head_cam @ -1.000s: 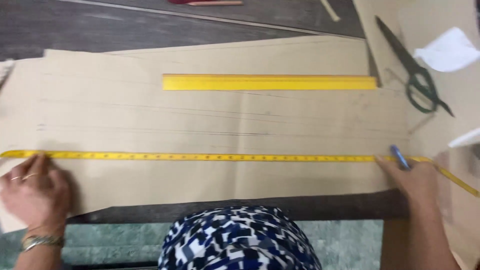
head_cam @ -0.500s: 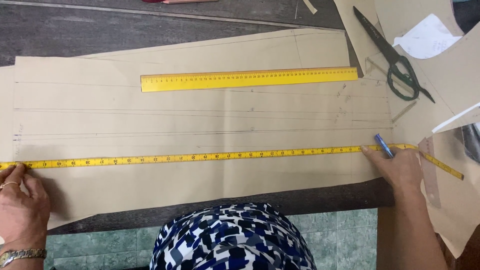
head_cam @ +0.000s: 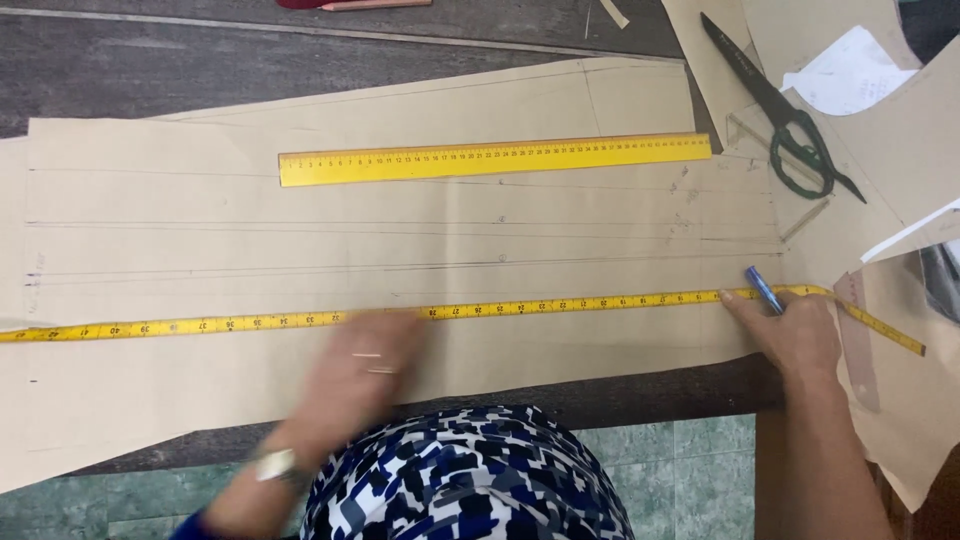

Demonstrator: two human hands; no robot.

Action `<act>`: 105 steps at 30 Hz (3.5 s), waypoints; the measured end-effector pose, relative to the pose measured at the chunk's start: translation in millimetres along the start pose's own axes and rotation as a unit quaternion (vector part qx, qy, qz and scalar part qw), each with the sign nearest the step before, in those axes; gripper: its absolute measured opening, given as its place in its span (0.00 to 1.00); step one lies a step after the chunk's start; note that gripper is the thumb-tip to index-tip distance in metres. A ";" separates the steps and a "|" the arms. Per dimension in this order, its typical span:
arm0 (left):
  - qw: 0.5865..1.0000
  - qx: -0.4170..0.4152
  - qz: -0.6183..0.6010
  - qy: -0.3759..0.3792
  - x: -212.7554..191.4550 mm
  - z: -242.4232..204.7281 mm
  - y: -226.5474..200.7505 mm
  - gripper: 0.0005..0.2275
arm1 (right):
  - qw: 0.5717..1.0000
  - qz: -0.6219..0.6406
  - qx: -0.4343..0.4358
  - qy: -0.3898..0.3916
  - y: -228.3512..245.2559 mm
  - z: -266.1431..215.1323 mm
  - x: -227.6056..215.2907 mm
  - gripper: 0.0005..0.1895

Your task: The person uses a yellow ruler and a flexible measuring tape to measure and mark lines on a large piece of beige fabric. They draw straight lines with a blue pen along the ruler and make small marks at specific intervals using the measuring tape.

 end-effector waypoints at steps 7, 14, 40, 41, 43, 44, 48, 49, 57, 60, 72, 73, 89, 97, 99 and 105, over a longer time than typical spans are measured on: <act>0.969 0.186 0.163 0.026 38.0 56.1 -51.5 0.25 | 1.000 0.007 -0.011 0.005 -0.1 0.1 -1.4 0.39; 0.970 0.175 0.166 0.018 42.8 51.9 -44.7 0.23 | 1.000 0.010 0.001 0.002 0.2 -1.5 0.7 0.40; 0.974 0.155 0.160 -0.033 36.9 52.5 -48.3 0.18 | 0.744 0.333 -0.557 0.163 224.3 -161.4 19.2 0.16; 0.974 0.155 0.163 -0.030 36.2 52.8 -48.7 0.18 | 0.747 0.325 -0.557 0.161 225.1 -162.7 18.9 0.16; 0.973 0.155 0.166 -0.027 35.4 53.0 -49.3 0.18 | 0.751 0.317 -0.557 0.160 226.6 -163.2 20.6 0.17; 0.973 0.157 0.168 -0.027 35.1 53.0 -49.4 0.17 | 0.741 0.317 -0.571 0.156 228.0 -164.0 21.3 0.16; 0.973 0.153 0.169 -0.018 35.0 53.2 -49.1 0.17 | 0.728 0.303 -0.599 0.140 228.6 -164.0 20.7 0.13; 0.974 0.153 0.169 -0.018 35.1 52.8 -49.5 0.17 | 0.728 0.303 -0.599 0.139 226.8 -159.3 21.2 0.13; 0.992 0.031 0.085 0.084 15.9 60.8 -37.7 0.15 | 0.792 0.278 -0.543 -0.013 220.5 -108.5 -20.7 0.13; 0.980 -0.155 0.115 0.052 21.9 42.2 14.0 0.18 | 0.801 0.204 -0.559 -0.069 235.5 -76.1 -30.6 0.09; 0.975 -0.127 -0.103 0.149 -34.2 -6.0 -20.1 0.09 | 0.903 -0.068 -0.419 0.069 306.7 -32.0 -29.9 0.27; 0.975 -0.128 -0.102 0.149 -36.3 -12.2 -19.6 0.09 | 0.902 -0.067 -0.421 0.069 306.9 -26.2 -26.0 0.27; 0.823 -0.485 0.288 0.058 -99.6 -130.6 64.3 0.21 | 0.814 0.120 -0.568 -0.026 283.1 -105.7 6.0 0.10; 0.810 -0.528 0.162 -0.198 -120.0 -162.8 94.5 0.16 | 0.860 -0.004 -0.479 0.177 298.3 -223.2 64.0 0.10; 0.768 -0.585 0.199 -0.170 -119.4 -167.9 100.5 0.18 | 0.788 0.112 -0.586 0.151 300.8 -227.8 76.8 0.09; 0.834 -0.359 0.374 -0.188 -126.1 -164.6 111.2 0.24 | 0.807 0.373 -0.453 0.062 249.9 -180.6 17.2 0.20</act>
Point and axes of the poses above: each hand's wrist, its own z-axis towards the middle knuckle, its own x-axis out of the palm, y = z × x, the point moved 5 cm from there along z, towards the middle knuckle
